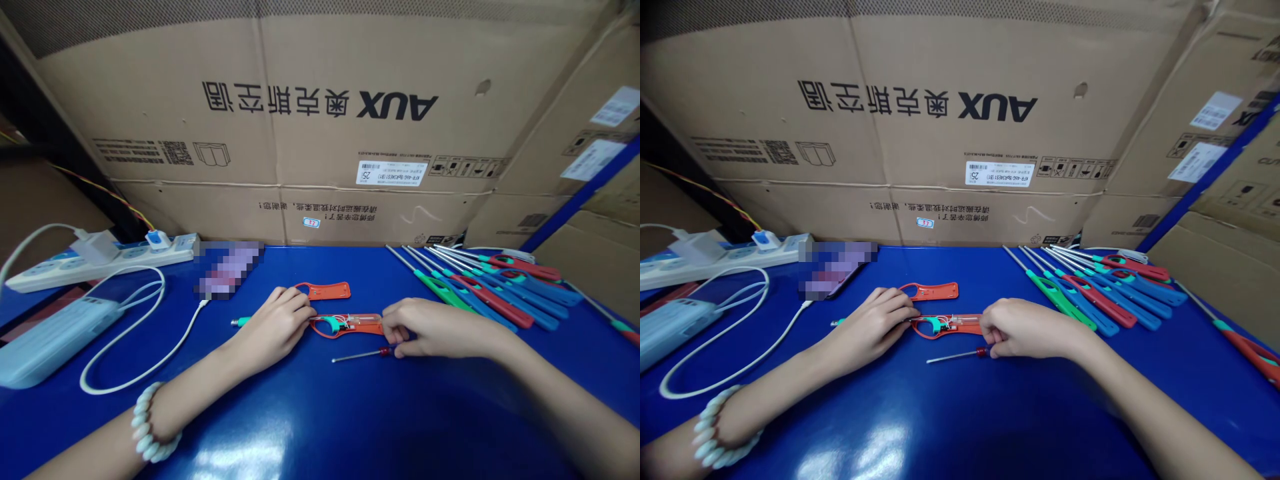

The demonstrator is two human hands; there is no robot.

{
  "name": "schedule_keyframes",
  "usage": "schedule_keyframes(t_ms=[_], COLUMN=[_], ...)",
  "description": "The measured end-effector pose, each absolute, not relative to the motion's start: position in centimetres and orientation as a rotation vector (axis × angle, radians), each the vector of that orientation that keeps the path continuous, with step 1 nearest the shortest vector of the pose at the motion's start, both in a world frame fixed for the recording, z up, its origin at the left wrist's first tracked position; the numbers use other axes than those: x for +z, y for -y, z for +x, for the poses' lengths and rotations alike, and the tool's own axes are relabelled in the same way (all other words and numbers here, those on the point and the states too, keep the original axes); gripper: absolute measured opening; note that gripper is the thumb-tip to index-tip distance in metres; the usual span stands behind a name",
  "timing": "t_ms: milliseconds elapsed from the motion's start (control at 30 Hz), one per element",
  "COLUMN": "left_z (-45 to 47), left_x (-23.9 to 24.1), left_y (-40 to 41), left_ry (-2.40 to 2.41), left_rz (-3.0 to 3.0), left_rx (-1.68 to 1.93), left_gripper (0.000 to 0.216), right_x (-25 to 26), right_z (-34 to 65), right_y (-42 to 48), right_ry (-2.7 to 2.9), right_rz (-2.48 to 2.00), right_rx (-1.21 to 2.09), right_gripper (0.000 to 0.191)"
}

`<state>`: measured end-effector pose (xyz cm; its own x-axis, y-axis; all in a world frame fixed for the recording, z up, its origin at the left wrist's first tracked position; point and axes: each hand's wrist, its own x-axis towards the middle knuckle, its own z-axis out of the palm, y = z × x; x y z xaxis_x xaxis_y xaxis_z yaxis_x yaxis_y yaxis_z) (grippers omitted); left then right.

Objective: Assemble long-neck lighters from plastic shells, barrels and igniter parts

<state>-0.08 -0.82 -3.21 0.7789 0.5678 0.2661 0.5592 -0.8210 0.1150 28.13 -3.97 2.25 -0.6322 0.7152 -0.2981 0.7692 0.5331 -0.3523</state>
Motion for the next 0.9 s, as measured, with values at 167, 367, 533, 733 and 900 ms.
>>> schedule_keyframes(t_ms=[167,367,533,733,900], left_z=[-0.1,-0.1,-0.2,-1.0,-1.6], left_x=[-3.2,-2.9,-2.7,-2.6,-3.0], left_y=[0.8,0.9,0.8,-0.7,-2.3], left_ry=[-0.911,-0.871,-0.881,-1.191,-1.253], left_rz=[2.923,2.904,2.895,2.847,2.779], left_rx=[0.438,0.458,0.468,0.556,0.591], left_gripper=[0.025,0.025,0.023,0.014,0.019], right_x=[2.8,1.8,0.6,0.5,0.3], right_z=[28.8,30.3,30.9,30.8,31.0], right_y=[3.3,1.7,0.8,0.7,0.6], right_ry=[-2.739,-2.741,-2.680,-2.611,-2.588], right_rz=[1.368,1.572,1.561,1.601,1.616], right_rx=[-0.647,-0.311,-0.292,-0.303,-0.148], right_gripper=[0.006,0.009,0.008,0.006,0.003])
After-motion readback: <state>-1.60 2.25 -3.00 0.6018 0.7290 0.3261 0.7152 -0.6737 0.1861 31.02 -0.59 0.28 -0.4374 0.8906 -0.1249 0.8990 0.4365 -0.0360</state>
